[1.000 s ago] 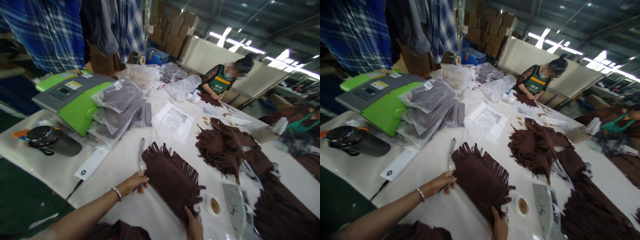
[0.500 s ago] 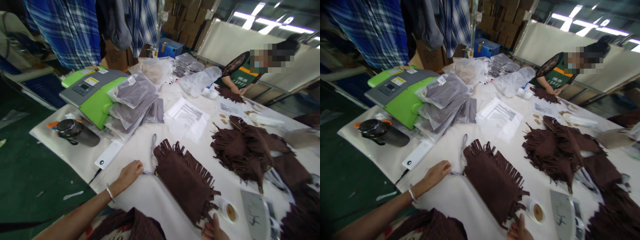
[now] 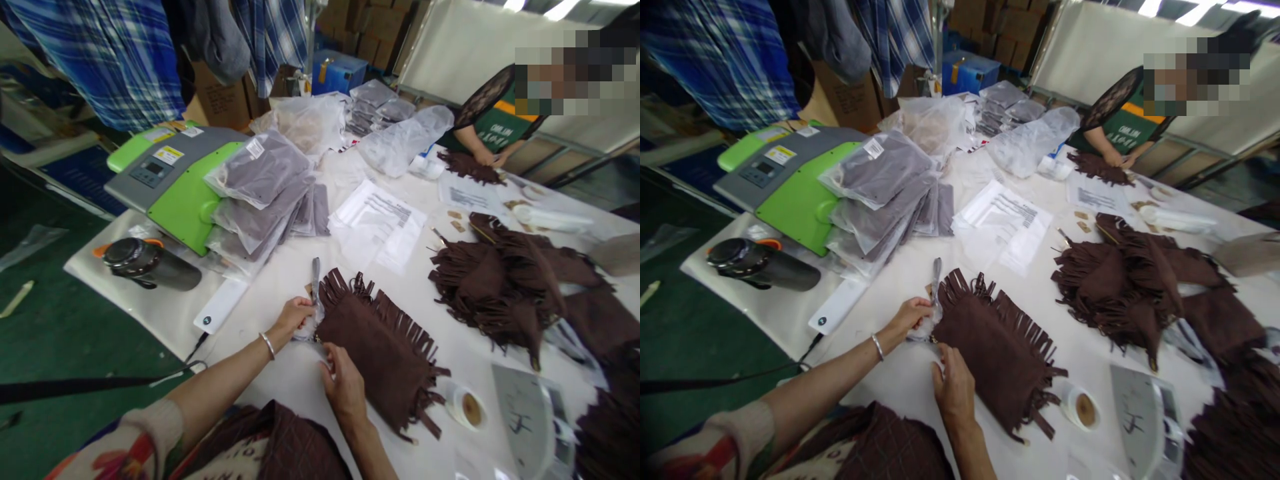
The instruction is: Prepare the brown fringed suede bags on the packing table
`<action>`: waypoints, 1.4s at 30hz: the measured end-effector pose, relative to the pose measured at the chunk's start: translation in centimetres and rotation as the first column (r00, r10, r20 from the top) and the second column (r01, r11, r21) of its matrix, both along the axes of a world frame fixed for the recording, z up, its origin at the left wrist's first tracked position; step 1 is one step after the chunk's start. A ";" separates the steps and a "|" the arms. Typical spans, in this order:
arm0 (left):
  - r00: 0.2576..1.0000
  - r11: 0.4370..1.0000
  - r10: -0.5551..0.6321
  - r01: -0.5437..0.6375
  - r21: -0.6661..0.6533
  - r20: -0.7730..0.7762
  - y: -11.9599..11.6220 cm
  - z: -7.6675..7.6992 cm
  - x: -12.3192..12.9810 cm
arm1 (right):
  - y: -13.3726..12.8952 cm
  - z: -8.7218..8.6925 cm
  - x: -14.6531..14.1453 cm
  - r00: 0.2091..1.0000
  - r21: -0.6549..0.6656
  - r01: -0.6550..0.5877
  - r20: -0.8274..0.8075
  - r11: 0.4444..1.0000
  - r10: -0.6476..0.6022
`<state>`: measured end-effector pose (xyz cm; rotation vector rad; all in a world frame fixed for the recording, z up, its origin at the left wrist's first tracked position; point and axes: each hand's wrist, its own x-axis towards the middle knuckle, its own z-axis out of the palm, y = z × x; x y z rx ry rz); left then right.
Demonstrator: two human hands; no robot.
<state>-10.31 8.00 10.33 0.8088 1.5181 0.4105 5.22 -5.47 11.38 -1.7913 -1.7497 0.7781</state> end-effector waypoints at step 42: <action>0.678 0.668 -0.731 0.734 0.124 -0.076 -9.8 0.9 2.6 | 0.8 0.0 2.9 0.983 -0.137 0.125 0.149 0.983 -0.105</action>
